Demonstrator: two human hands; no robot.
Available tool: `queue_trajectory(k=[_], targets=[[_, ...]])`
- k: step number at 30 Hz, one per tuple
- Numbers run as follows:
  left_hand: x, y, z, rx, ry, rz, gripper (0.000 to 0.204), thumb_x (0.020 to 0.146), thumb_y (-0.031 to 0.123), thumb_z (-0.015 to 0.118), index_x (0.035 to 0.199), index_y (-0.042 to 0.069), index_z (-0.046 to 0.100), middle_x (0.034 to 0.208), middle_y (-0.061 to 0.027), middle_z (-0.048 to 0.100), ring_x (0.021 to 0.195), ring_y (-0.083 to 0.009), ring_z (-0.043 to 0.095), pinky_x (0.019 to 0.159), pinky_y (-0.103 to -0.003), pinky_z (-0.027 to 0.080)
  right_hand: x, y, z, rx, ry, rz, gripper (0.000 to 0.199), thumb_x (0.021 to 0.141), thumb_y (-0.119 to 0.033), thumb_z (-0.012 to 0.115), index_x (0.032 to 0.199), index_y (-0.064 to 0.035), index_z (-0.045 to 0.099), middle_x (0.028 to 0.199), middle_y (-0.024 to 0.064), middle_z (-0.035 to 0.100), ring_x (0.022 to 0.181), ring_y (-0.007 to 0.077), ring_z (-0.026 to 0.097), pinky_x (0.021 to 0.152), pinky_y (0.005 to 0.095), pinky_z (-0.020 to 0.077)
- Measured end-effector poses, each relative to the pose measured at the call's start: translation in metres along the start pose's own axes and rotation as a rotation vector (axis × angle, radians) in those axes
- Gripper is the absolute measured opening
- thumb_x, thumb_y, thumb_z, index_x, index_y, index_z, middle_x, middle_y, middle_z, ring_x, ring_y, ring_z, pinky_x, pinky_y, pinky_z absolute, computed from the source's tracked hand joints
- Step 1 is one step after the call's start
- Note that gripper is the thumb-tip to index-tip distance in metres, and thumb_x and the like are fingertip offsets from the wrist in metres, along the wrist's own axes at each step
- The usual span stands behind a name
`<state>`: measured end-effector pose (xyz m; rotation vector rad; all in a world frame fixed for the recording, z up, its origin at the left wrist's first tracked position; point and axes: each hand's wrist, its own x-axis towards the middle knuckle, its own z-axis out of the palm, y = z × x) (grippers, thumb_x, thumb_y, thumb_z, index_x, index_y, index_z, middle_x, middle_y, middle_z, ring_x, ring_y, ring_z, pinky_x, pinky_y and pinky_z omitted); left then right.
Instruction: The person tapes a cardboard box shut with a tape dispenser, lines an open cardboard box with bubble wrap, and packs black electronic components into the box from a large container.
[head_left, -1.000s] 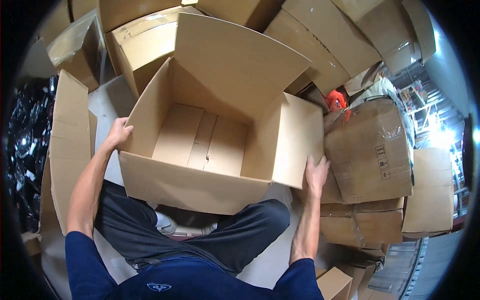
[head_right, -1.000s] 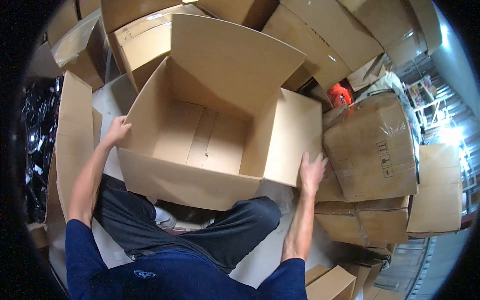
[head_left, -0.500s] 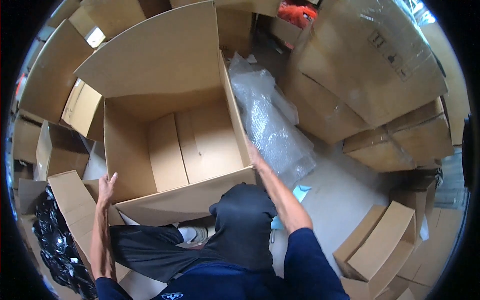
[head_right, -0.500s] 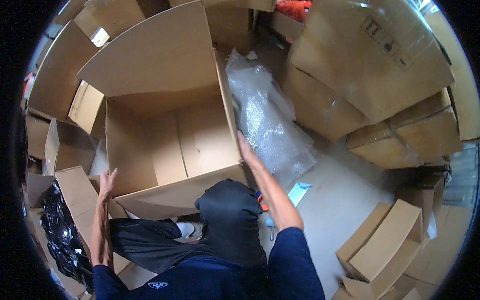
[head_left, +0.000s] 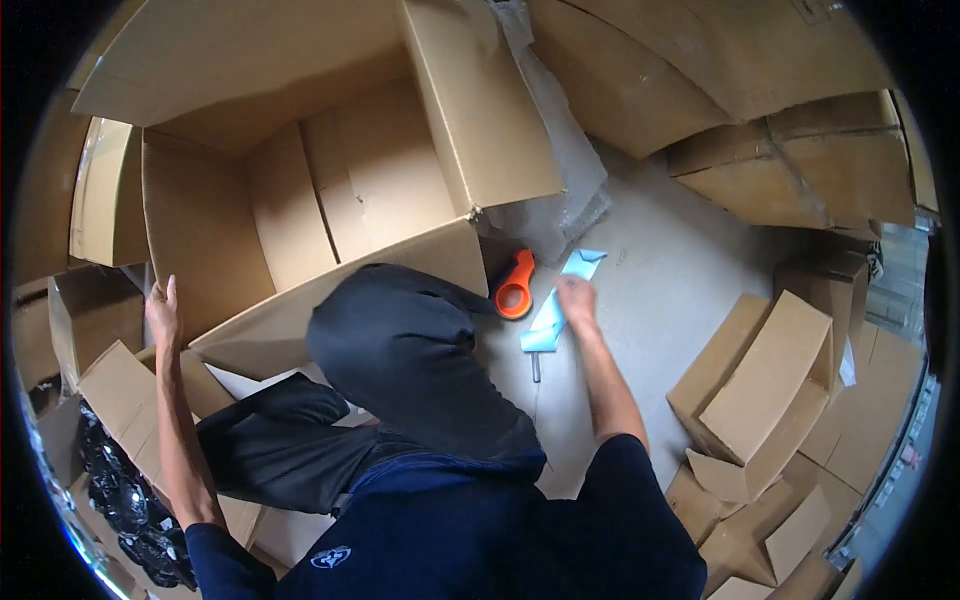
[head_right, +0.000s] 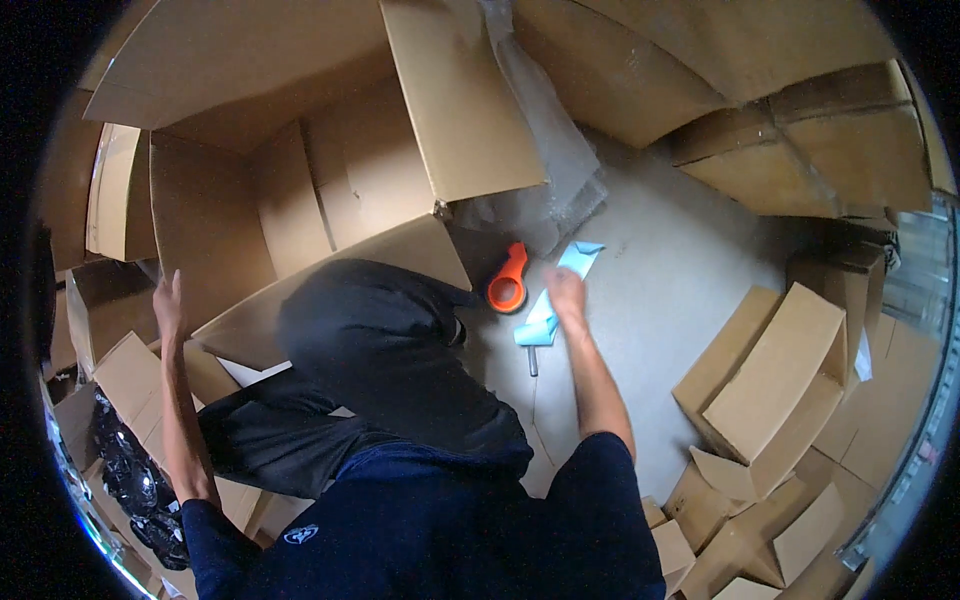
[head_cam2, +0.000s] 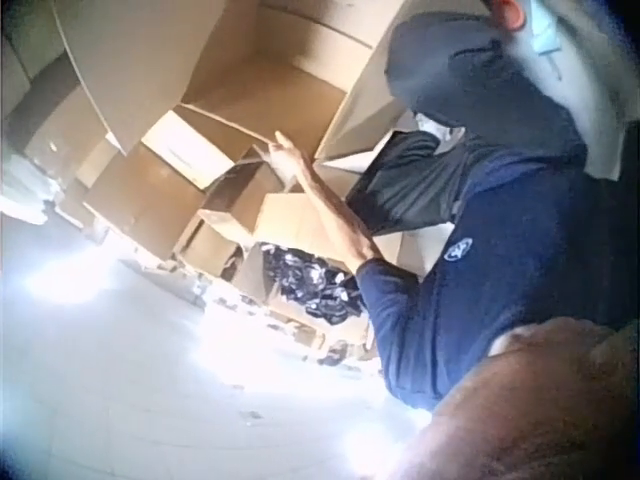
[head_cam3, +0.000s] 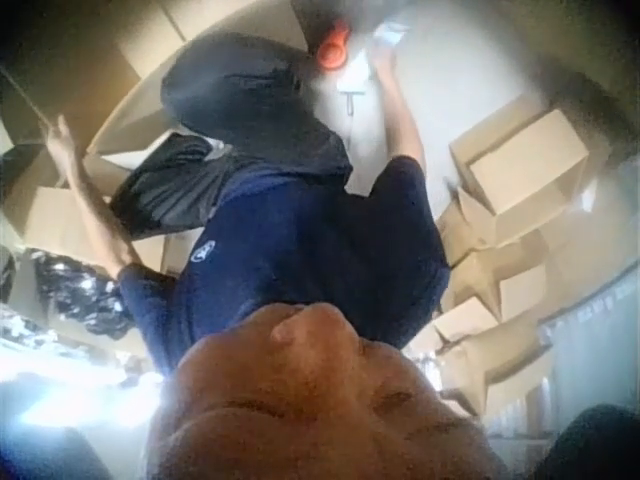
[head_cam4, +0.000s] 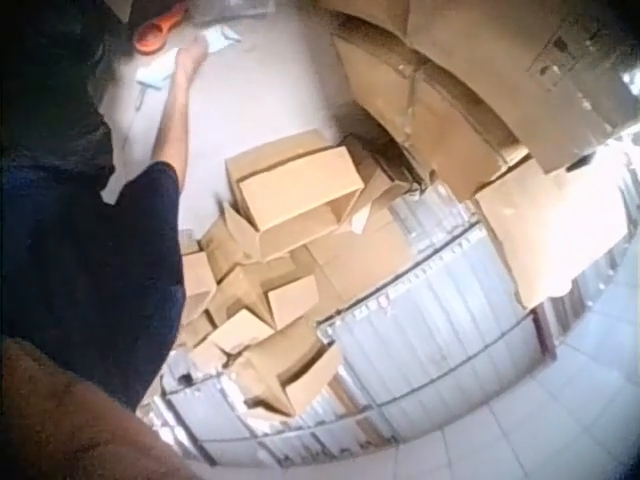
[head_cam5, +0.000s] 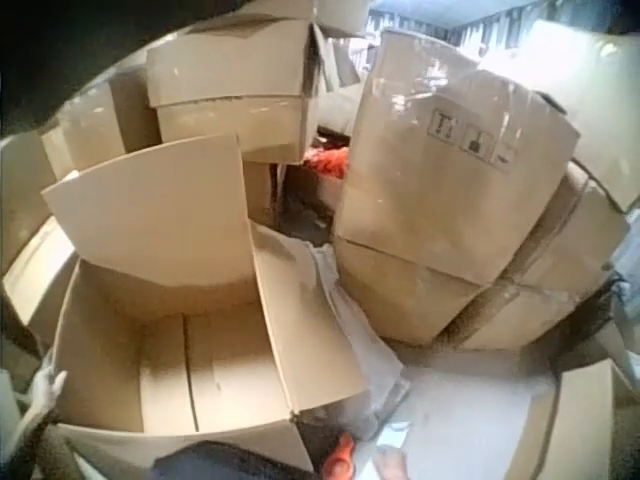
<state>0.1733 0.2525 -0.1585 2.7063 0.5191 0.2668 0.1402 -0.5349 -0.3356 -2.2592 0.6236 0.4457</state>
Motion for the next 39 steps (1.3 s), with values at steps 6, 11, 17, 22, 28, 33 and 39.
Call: queue_trajectory(k=[6, 11, 17, 22, 28, 33, 39], targets=[[-0.029, 0.028, -0.027, 0.245, -0.063, -0.185, 0.042, 0.103, 0.033, 0.061, 0.116, -0.006, 0.067, 0.093, -0.0200, 0.073, 0.083, -0.0248, 0.069, 0.077, -0.039, 0.053, -0.059, 0.034, 0.060, -0.268, 0.355, 0.155, 0.069, 0.083, -0.047, 0.078, 0.123, 0.0066, 0.063, 0.107, 0.0249, 0.070, 0.104, 0.0395, 0.067, 0.093, 0.0467, 0.0524], [-0.067, 0.014, -0.020, -0.104, 0.224, -0.122, 0.047, 0.103, 0.032, 0.062, 0.131, -0.007, 0.062, 0.123, -0.0158, 0.070, 0.112, -0.0227, 0.066, 0.101, -0.033, 0.050, -0.062, 0.062, 0.042, -0.060, -0.138, 0.434, 0.100, 0.069, -0.062, 0.084, 0.135, 0.0046, 0.049, 0.132, 0.0277, 0.058, 0.128, 0.0405, 0.053, 0.110, 0.0536, 0.0408], [-0.131, 0.240, -0.045, -0.543, 0.459, 0.152, 0.029, 0.103, 0.016, 0.062, 0.127, 0.000, 0.067, 0.127, -0.0111, 0.067, 0.118, -0.0194, 0.062, 0.104, -0.032, 0.047, -0.104, 0.070, 0.013, -0.515, -0.315, -0.292, 0.053, 0.084, -0.038, 0.080, 0.122, -0.0024, 0.067, 0.109, 0.0145, 0.074, 0.099, 0.0299, 0.070, 0.092, 0.0435, 0.0545], [-0.193, 0.387, -0.088, -0.731, 0.013, 0.508, 0.040, 0.093, 0.015, 0.073, 0.130, 0.001, 0.065, 0.125, -0.0154, 0.068, 0.120, -0.0275, 0.063, 0.105, -0.036, 0.047, -0.151, -0.135, -0.140, 0.572, -0.478, -0.355, 0.030, 0.094, -0.022, 0.075, 0.113, 0.0006, 0.069, 0.096, 0.0028, 0.072, 0.086, 0.0110, 0.069, 0.079, 0.0298, 0.0563], [-0.212, 0.468, -0.015, -1.365, -1.008, 0.510, 0.087, 0.078, 0.029, 0.090, 0.147, -0.001, 0.046, 0.139, -0.0148, 0.055, 0.136, -0.0244, 0.048, 0.119, -0.039, 0.032, -0.207, -0.280, -0.234, 0.711, -0.687, -0.653, 0.032, 0.090, -0.020, 0.080, 0.111, 0.0020, 0.068, 0.095, 0.0050, 0.072, 0.081, 0.0123, 0.069, 0.076, 0.0284, 0.0568], [-0.222, 0.454, -0.039, -1.321, -0.629, 0.504, 0.090, 0.074, 0.031, 0.091, 0.147, 0.002, 0.048, 0.142, -0.0133, 0.055, 0.133, -0.0236, 0.051, 0.116, -0.037, 0.036, -0.203, -0.307, -0.246, 0.717, -0.769, -0.688, 0.032, 0.088, -0.019, 0.081, 0.109, 0.0013, 0.069, 0.094, 0.0057, 0.073, 0.080, 0.0139, 0.070, 0.075, 0.0287, 0.0573], [-0.216, 0.453, -0.049, -1.430, -1.041, 0.556, 0.046, 0.085, 0.013, 0.084, 0.125, -0.002, 0.068, 0.115, -0.0100, 0.073, 0.110, -0.0146, 0.066, 0.099, -0.031, 0.051, -0.215, -0.337, -0.231, 0.707, -0.931, -0.861, 0.040, 0.081, -0.022, 0.085, 0.109, 0.0023, 0.070, 0.096, 0.0069, 0.074, 0.081, 0.0146, 0.070, 0.076, 0.0306, 0.0574]])
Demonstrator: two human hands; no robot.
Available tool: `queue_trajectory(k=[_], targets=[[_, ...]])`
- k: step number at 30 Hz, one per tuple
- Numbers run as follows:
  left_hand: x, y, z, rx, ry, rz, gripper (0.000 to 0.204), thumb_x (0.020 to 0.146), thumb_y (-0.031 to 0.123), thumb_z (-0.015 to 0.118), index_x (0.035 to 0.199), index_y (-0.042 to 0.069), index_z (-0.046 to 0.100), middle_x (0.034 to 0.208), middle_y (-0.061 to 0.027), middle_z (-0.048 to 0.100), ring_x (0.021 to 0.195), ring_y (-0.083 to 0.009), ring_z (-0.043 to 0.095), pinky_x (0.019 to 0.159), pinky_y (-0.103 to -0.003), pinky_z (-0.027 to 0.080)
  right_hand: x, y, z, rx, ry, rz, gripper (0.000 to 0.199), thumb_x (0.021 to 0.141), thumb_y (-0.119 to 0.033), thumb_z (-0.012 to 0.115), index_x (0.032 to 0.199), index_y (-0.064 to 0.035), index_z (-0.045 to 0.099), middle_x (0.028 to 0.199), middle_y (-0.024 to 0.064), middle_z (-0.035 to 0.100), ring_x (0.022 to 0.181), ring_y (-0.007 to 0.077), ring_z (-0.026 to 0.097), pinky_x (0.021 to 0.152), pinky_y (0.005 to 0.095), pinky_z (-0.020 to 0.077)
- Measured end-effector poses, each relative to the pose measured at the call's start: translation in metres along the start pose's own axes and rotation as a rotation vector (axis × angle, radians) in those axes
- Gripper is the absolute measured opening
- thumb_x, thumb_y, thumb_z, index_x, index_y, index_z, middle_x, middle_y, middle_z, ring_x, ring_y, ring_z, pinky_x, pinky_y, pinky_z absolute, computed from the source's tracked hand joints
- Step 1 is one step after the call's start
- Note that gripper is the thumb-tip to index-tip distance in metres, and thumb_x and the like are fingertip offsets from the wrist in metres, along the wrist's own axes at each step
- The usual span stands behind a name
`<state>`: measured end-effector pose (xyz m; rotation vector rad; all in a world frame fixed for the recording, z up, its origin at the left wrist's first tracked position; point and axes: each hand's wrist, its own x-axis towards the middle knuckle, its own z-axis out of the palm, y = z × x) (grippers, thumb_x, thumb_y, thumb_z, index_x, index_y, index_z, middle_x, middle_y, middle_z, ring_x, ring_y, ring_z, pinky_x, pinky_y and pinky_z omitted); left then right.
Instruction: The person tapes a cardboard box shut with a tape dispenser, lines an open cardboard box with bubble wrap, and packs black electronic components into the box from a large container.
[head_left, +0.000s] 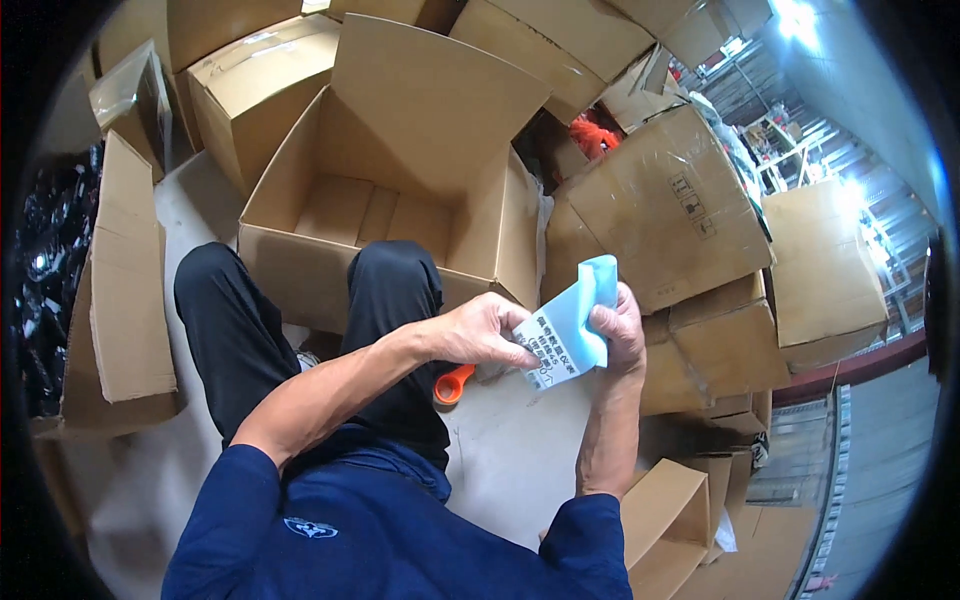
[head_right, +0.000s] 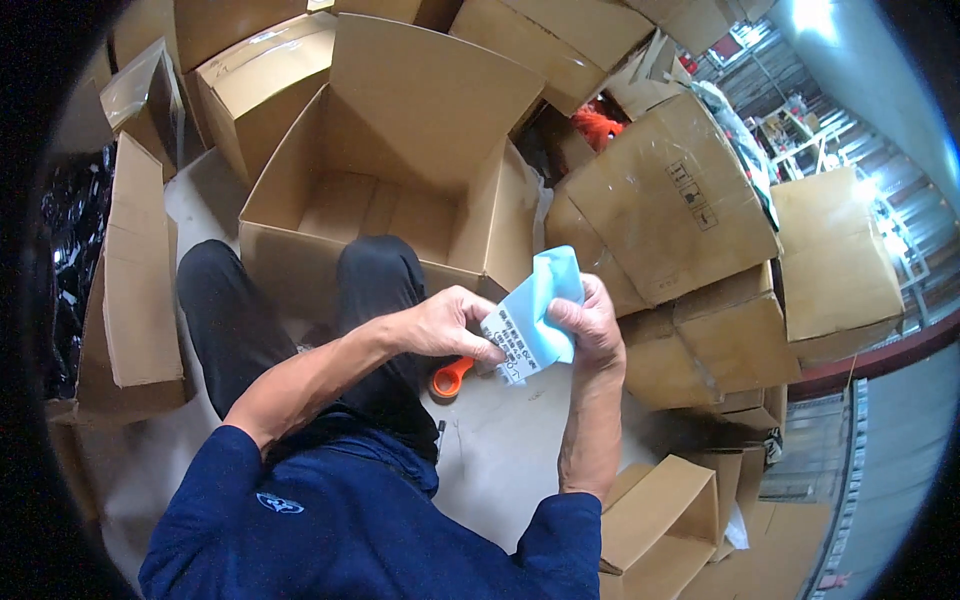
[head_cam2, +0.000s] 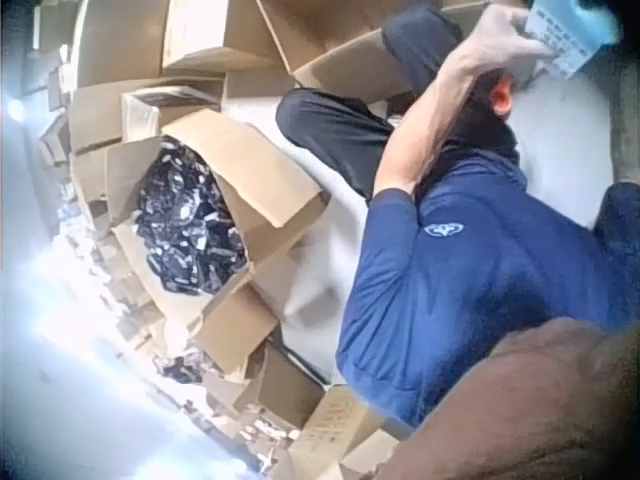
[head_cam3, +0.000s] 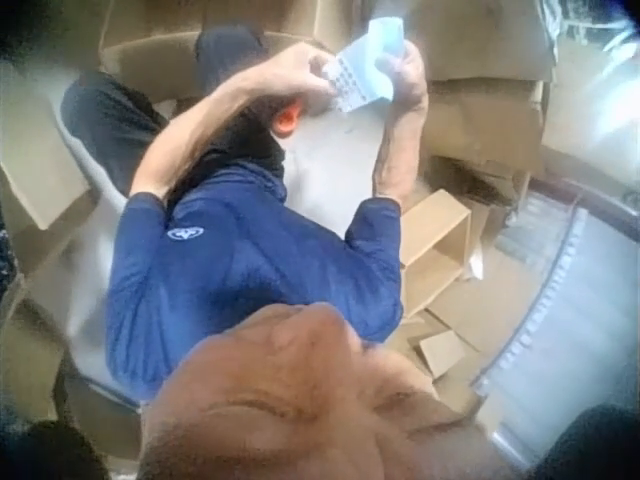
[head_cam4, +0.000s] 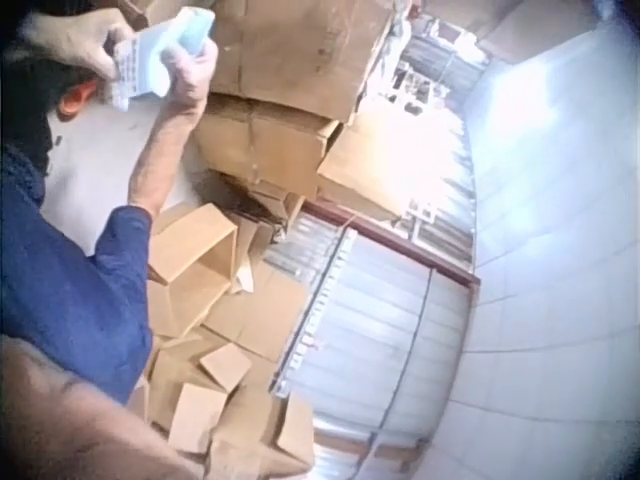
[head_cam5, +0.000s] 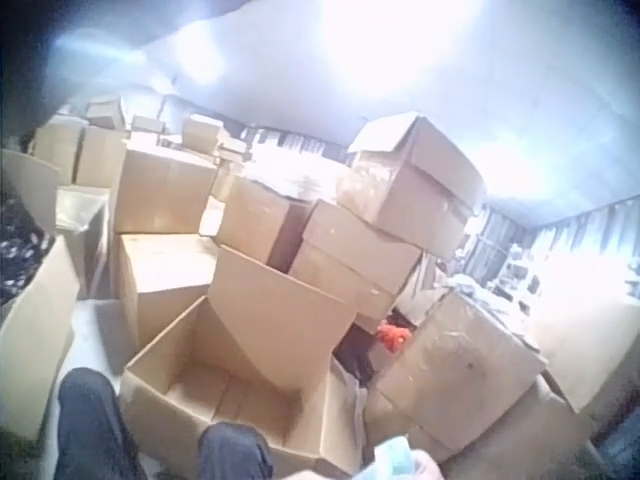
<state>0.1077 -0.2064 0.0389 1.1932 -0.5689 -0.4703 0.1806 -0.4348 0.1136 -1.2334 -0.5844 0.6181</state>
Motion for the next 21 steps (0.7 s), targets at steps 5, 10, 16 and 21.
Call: queue_trajectory(k=[5, 10, 16, 21], targets=[[-0.022, -0.024, 0.017, -0.175, 0.172, -0.008, 0.027, 0.092, 0.010, 0.077, 0.116, -0.003, 0.073, 0.106, -0.0088, 0.077, 0.091, -0.0108, 0.071, 0.083, -0.027, 0.057, 0.010, -0.004, -0.028, -0.440, 0.376, 0.017, 0.031, 0.093, -0.018, 0.075, 0.114, 0.0033, 0.067, 0.090, 0.0030, 0.070, 0.078, 0.0111, 0.066, 0.072, 0.0268, 0.0553], [-0.028, -0.038, 0.017, -0.178, 0.230, -0.016, 0.029, 0.095, 0.008, 0.073, 0.122, -0.003, 0.071, 0.107, -0.0087, 0.076, 0.094, -0.0100, 0.070, 0.085, -0.027, 0.057, -0.013, 0.022, 0.003, -0.896, 0.769, -0.244, 0.048, 0.096, -0.020, 0.072, 0.133, 0.0066, 0.057, 0.118, 0.0135, 0.065, 0.110, 0.0209, 0.063, 0.093, 0.0322, 0.0518], [-0.023, -0.046, 0.022, -0.055, 0.245, 0.068, 0.030, 0.097, 0.005, 0.068, 0.127, 0.000, 0.069, 0.107, -0.0028, 0.074, 0.097, -0.0072, 0.064, 0.088, -0.026, 0.054, -0.056, 0.048, 0.060, -1.389, 0.350, -0.346, 0.040, 0.079, -0.017, 0.084, 0.114, -0.0017, 0.073, 0.121, 0.0149, 0.068, 0.120, 0.0338, 0.062, 0.113, 0.0537, 0.0379], [-0.018, -0.064, 0.024, 0.046, 0.221, 0.052, 0.032, 0.098, 0.004, 0.067, 0.129, 0.001, 0.068, 0.108, -0.0022, 0.073, 0.100, -0.0071, 0.061, 0.090, -0.027, 0.052, -0.066, 0.080, 0.045, -1.090, 0.375, -0.249, 0.020, 0.090, -0.015, 0.076, 0.106, -0.0028, 0.075, 0.103, 0.0132, 0.074, 0.105, 0.0311, 0.070, 0.110, 0.0555, 0.0407]])
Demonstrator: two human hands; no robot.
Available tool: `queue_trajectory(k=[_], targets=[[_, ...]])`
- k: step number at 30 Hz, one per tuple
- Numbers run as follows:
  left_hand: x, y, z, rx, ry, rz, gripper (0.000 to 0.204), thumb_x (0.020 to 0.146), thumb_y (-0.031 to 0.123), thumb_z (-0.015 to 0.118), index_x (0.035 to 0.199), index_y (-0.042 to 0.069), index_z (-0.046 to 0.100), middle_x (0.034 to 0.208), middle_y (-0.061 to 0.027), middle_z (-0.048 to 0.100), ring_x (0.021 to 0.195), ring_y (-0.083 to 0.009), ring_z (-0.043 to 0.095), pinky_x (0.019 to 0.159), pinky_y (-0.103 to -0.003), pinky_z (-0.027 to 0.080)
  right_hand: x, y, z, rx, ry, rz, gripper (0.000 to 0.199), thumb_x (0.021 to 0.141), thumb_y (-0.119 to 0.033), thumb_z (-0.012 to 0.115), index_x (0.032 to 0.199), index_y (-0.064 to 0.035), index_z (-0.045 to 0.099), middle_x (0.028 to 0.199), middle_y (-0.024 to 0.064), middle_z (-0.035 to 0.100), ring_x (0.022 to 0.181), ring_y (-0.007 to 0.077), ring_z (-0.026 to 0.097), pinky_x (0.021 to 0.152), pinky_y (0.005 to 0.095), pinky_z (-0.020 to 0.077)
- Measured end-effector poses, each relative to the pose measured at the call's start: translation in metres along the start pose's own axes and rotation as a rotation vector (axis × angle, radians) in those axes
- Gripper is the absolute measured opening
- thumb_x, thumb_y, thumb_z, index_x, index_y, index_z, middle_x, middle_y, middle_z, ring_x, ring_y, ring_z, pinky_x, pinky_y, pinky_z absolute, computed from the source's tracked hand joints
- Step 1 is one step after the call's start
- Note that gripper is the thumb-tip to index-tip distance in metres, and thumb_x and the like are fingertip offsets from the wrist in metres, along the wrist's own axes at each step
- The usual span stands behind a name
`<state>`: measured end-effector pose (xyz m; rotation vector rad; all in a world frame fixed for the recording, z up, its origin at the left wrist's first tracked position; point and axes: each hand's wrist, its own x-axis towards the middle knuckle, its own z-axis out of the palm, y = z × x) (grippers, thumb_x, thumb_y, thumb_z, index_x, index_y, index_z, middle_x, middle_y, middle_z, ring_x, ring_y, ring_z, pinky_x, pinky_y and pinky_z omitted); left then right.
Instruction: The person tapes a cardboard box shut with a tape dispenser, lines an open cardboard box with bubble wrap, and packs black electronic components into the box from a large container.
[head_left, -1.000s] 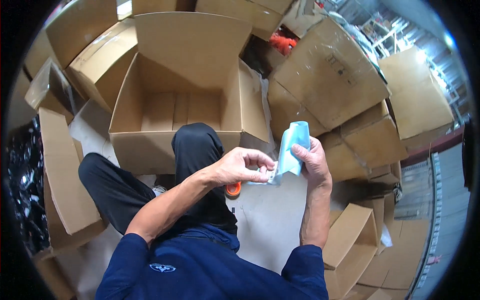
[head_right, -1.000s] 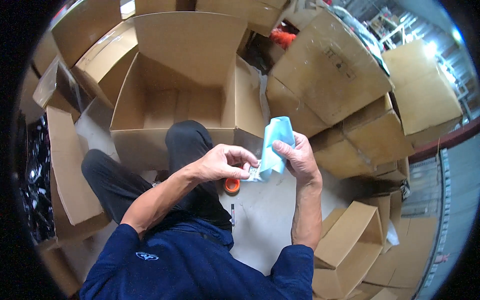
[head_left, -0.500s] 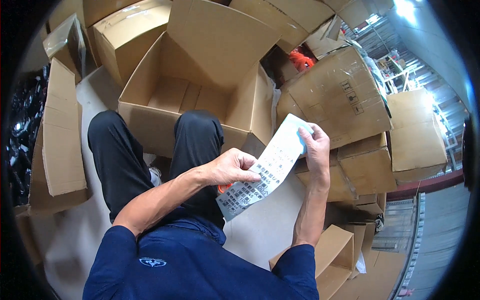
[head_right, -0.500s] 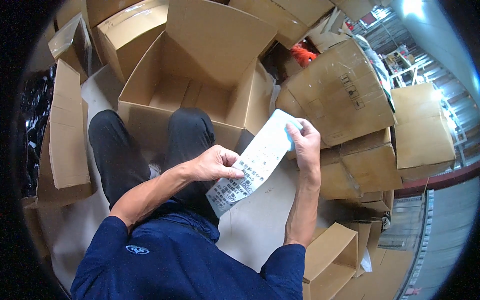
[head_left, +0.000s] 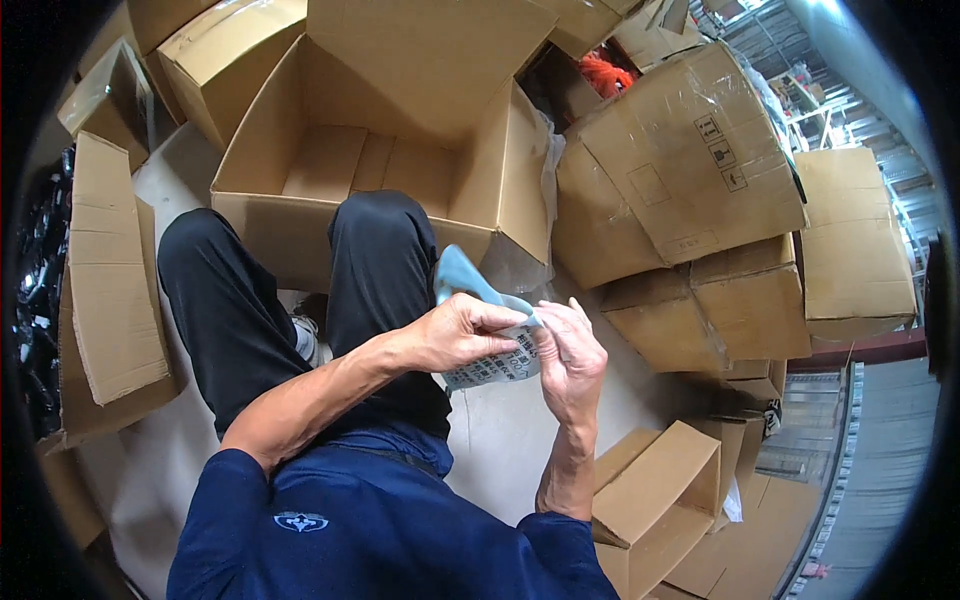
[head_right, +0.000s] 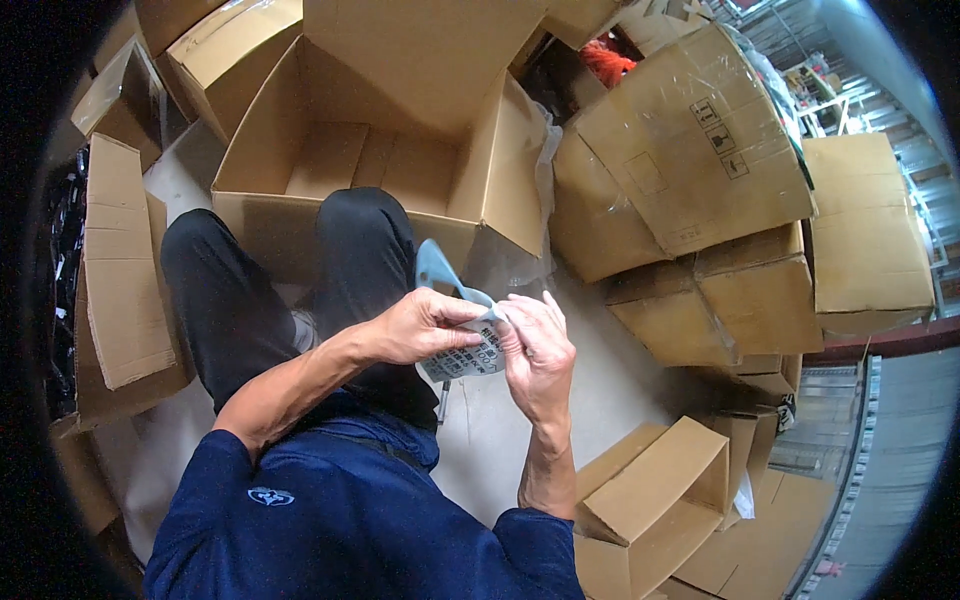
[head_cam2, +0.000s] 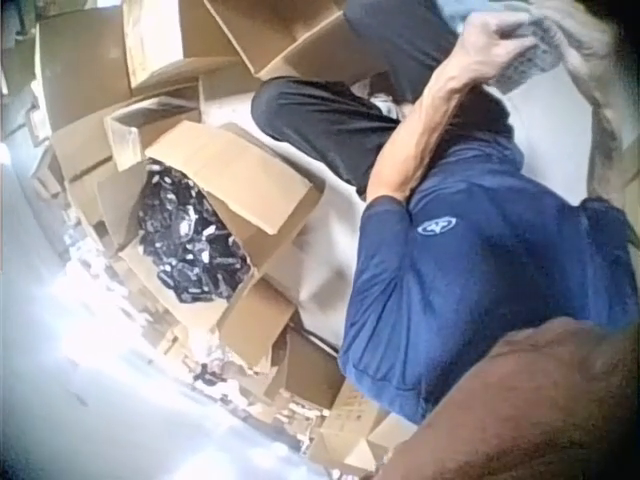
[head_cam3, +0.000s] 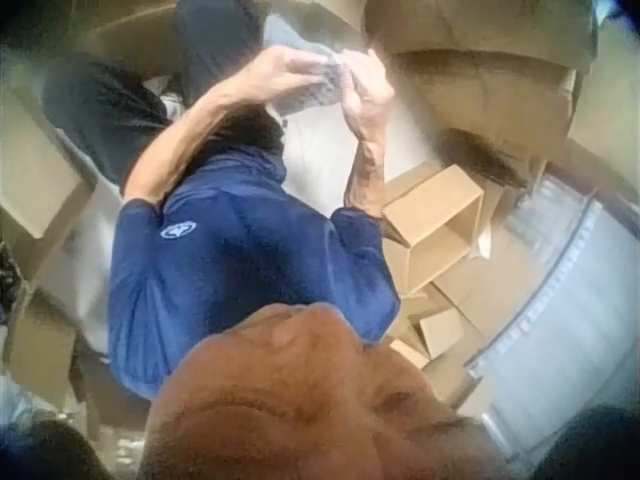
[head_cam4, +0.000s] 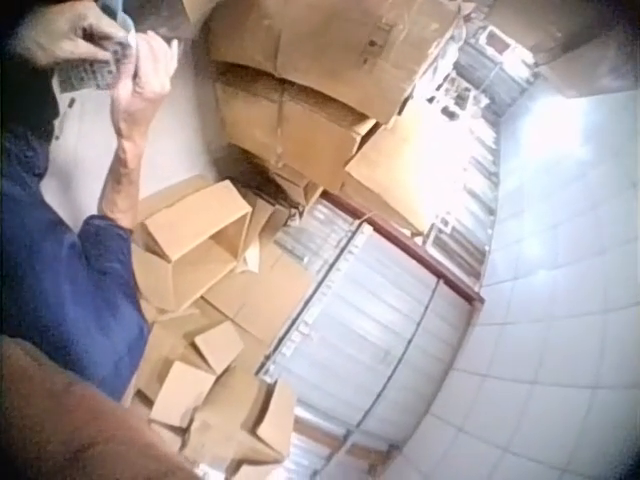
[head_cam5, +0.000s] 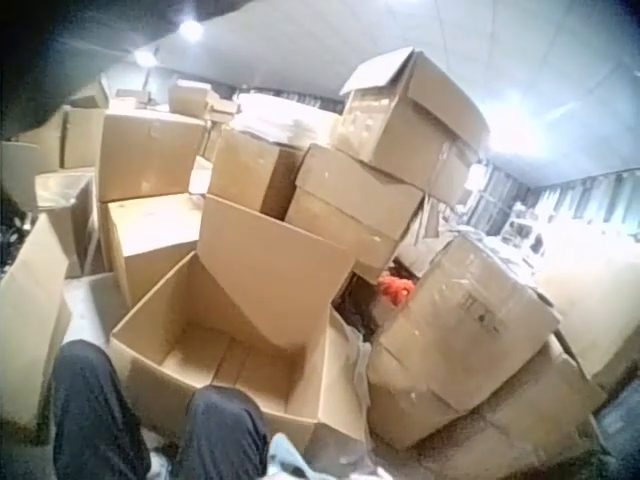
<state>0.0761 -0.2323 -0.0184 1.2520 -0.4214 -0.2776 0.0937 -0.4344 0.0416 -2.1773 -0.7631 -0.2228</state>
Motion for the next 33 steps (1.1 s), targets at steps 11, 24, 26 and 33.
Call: queue_trajectory(k=[11, 24, 26, 33], targets=[[0.032, -0.164, 0.096, 0.552, -0.186, -0.048, 0.041, 0.096, 0.030, 0.070, 0.123, -0.002, 0.067, 0.113, -0.0187, 0.072, 0.111, -0.0333, 0.067, 0.096, -0.039, 0.052, 0.002, 0.042, -0.109, -0.463, 1.061, 0.376, 0.024, 0.103, -0.015, 0.061, 0.102, 0.0085, 0.067, 0.100, 0.0145, 0.072, 0.087, 0.0220, 0.065, 0.079, 0.0381, 0.0539], [0.018, 0.101, -0.049, -0.057, 0.451, -0.118, 0.010, 0.093, 0.006, 0.072, 0.101, 0.002, 0.068, 0.096, -0.0028, 0.071, 0.088, -0.0078, 0.065, 0.081, -0.026, 0.054, 0.063, -0.012, 0.036, -0.437, 0.465, -0.467, 0.057, 0.086, -0.035, 0.082, 0.127, -0.0028, 0.060, 0.129, 0.0161, 0.059, 0.125, 0.0339, 0.055, 0.117, 0.0574, 0.0323], [0.015, 0.110, -0.079, 0.005, 0.464, -0.029, 0.011, 0.094, 0.005, 0.071, 0.103, 0.001, 0.068, 0.098, -0.0031, 0.072, 0.093, -0.0088, 0.066, 0.084, -0.027, 0.055, 0.080, -0.020, 0.042, -0.071, 0.331, -0.132, 0.086, 0.076, -0.041, 0.089, 0.140, 0.0041, 0.051, 0.138, 0.0199, 0.055, 0.129, 0.0342, 0.052, 0.116, 0.0477, 0.0365], [0.049, 0.129, -0.163, 0.721, 0.485, 0.165, 0.032, 0.089, 0.017, 0.075, 0.112, -0.004, 0.068, 0.100, -0.0146, 0.071, 0.091, -0.0227, 0.069, 0.083, -0.037, 0.056, 0.142, 0.003, 0.080, 0.409, 0.382, 0.149, 0.010, 0.096, -0.005, 0.070, 0.100, 0.0040, 0.067, 0.093, 0.0012, 0.065, 0.084, 0.0079, 0.058, 0.077, 0.0239, 0.0489]])
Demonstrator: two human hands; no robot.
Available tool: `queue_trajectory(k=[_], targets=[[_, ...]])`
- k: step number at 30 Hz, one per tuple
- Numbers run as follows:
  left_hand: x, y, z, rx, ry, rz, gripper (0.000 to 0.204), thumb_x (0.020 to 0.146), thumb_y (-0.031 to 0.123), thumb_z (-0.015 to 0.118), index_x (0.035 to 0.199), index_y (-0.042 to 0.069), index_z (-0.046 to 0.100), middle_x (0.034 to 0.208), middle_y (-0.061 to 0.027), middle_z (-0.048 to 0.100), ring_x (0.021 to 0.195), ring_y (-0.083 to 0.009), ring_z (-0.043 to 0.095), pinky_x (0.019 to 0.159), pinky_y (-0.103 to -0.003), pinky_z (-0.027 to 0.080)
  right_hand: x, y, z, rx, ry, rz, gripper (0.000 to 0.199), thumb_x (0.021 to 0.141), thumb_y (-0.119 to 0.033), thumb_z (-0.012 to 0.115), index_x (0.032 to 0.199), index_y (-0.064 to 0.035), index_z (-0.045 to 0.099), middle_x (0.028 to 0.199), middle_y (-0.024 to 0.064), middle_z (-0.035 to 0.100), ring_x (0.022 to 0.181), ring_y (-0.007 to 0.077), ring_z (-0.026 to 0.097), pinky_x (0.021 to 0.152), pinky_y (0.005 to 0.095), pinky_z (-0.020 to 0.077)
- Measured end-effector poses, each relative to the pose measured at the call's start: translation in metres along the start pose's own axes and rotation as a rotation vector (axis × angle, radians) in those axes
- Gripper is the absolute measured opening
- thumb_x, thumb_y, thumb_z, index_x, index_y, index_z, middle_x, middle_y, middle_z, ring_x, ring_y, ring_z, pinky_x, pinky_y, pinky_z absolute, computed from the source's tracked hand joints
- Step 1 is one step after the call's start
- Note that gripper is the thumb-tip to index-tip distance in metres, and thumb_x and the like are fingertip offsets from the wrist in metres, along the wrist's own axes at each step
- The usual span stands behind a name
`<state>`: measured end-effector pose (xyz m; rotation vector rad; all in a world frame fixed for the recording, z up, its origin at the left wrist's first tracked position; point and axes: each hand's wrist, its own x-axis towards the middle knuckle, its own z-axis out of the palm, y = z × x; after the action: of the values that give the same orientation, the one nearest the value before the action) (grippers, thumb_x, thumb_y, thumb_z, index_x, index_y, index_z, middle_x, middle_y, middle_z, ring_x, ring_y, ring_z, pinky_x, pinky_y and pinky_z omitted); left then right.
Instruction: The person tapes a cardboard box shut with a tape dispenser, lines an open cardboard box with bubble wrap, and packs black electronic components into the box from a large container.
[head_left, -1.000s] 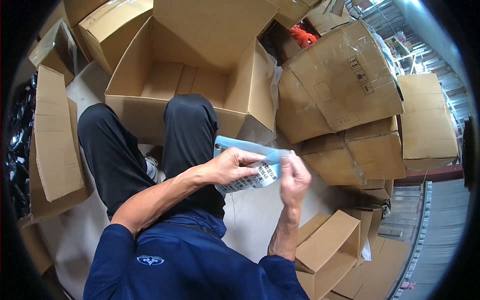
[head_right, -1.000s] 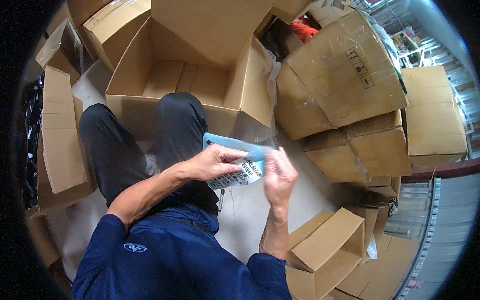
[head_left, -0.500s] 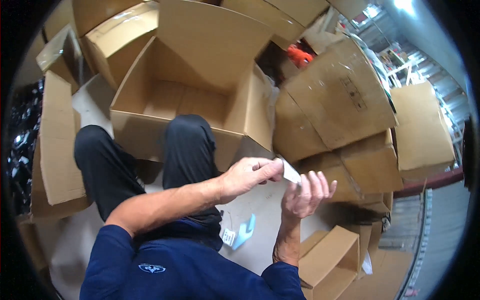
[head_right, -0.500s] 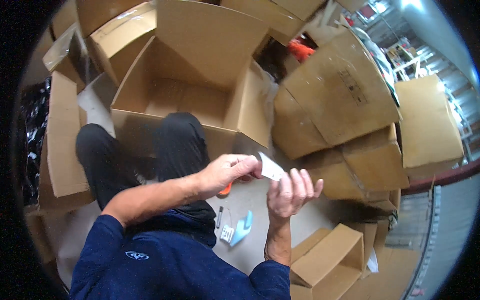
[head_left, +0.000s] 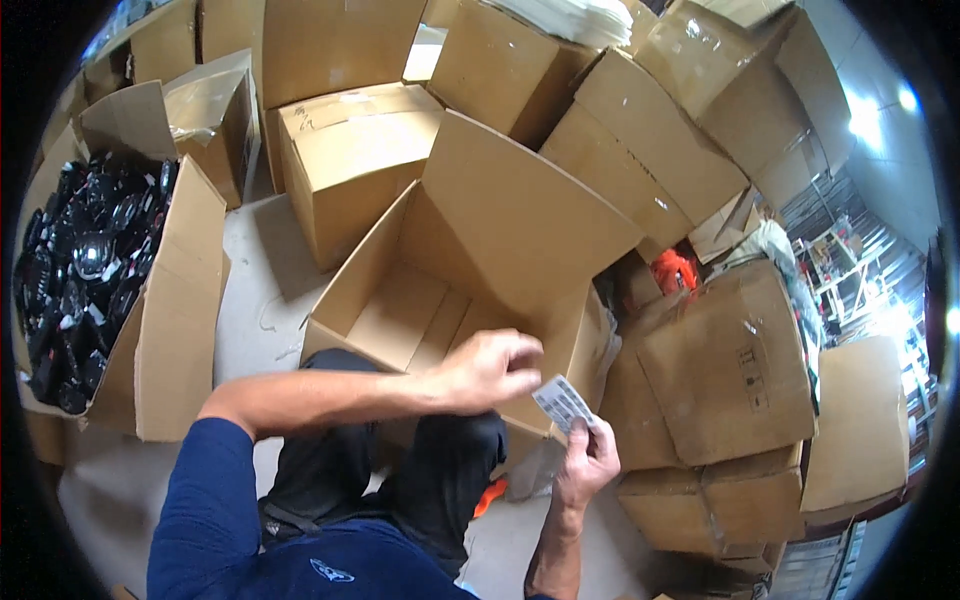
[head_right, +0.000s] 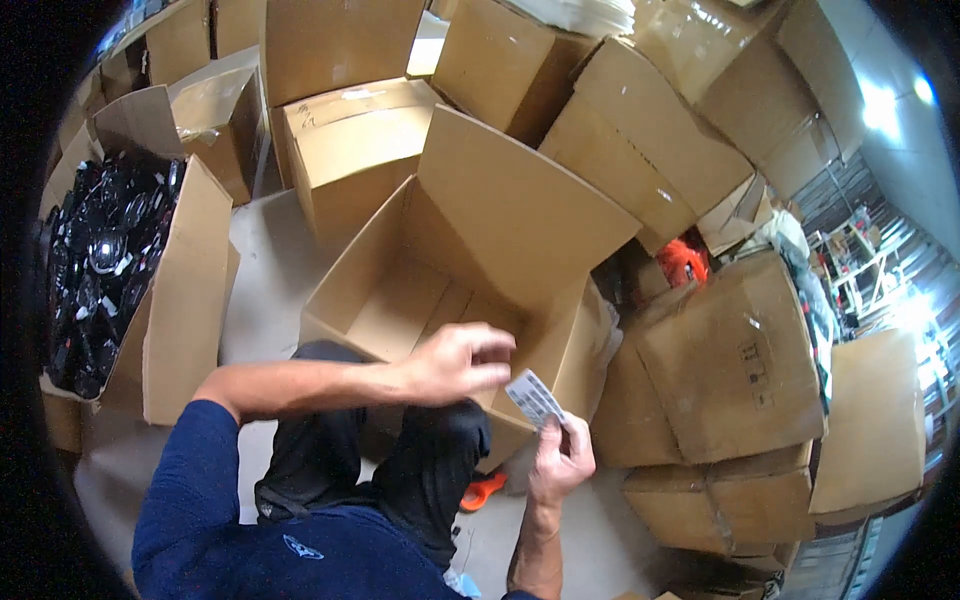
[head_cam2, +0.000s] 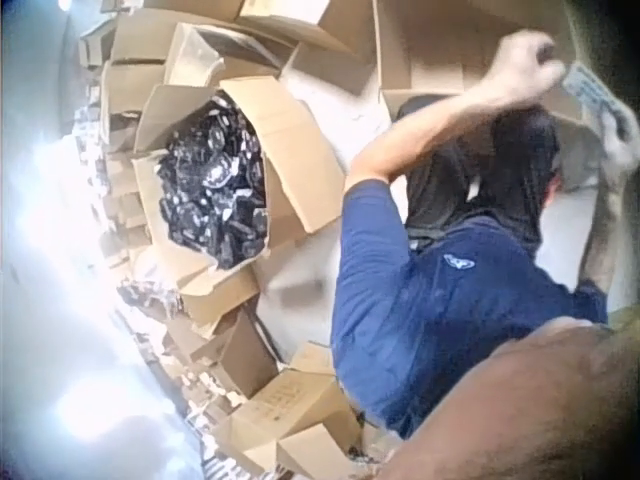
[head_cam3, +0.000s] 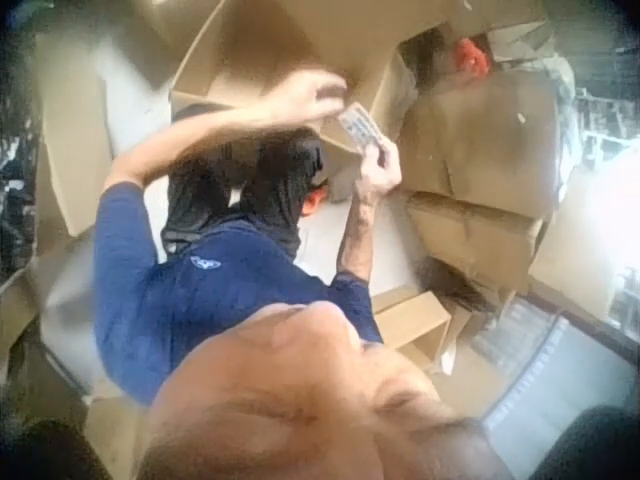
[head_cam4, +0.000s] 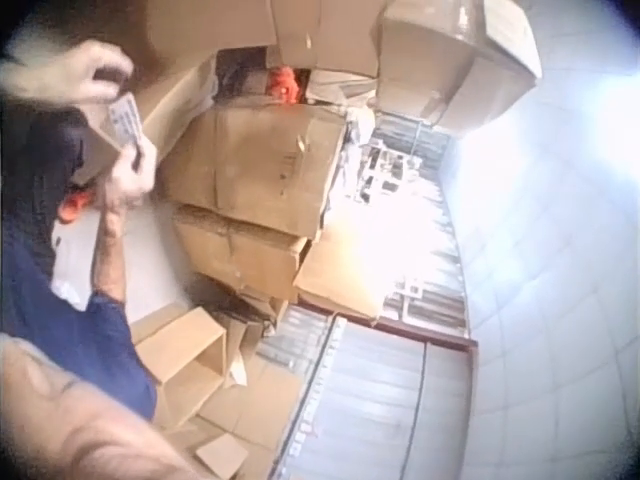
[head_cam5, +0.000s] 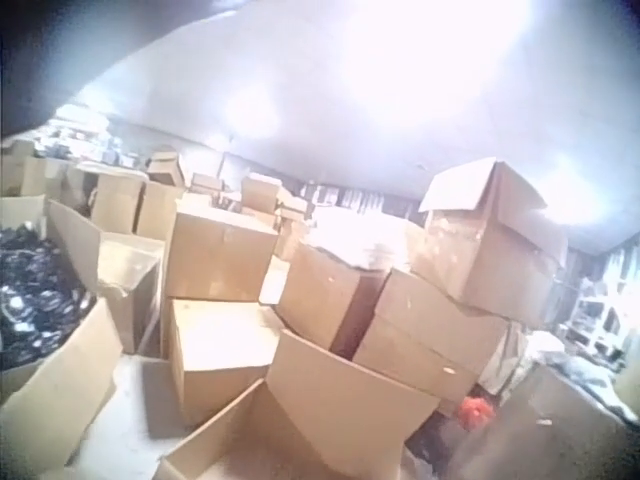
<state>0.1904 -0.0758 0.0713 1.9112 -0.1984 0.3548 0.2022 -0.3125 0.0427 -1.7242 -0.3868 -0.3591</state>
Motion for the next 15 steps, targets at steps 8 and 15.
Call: queue_trajectory(k=[8, 15], targets=[[0.264, -0.142, -0.207, 1.238, 0.729, 0.648, 0.039, 0.088, 0.025, 0.070, 0.118, 0.001, 0.065, 0.121, -0.0218, 0.065, 0.116, -0.0389, 0.061, 0.101, -0.048, 0.048, 0.021, 0.018, 0.046, -0.053, -0.063, 0.095, 0.009, 0.094, -0.004, 0.073, 0.099, 0.0023, 0.070, 0.090, 0.0001, 0.067, 0.082, 0.0080, 0.060, 0.075, 0.0244, 0.0498], [0.138, -0.224, -0.118, 1.104, 0.351, 0.356, 0.013, 0.077, 0.015, 0.064, 0.086, 0.005, 0.066, 0.086, -0.0136, 0.065, 0.088, -0.0289, 0.066, 0.086, -0.043, 0.052, 0.109, 0.012, 0.078, 0.125, -0.006, 0.166, 0.012, 0.099, -0.007, 0.066, 0.102, 0.0046, 0.069, 0.093, 0.0024, 0.068, 0.086, 0.0093, 0.063, 0.077, 0.0239, 0.0516]])
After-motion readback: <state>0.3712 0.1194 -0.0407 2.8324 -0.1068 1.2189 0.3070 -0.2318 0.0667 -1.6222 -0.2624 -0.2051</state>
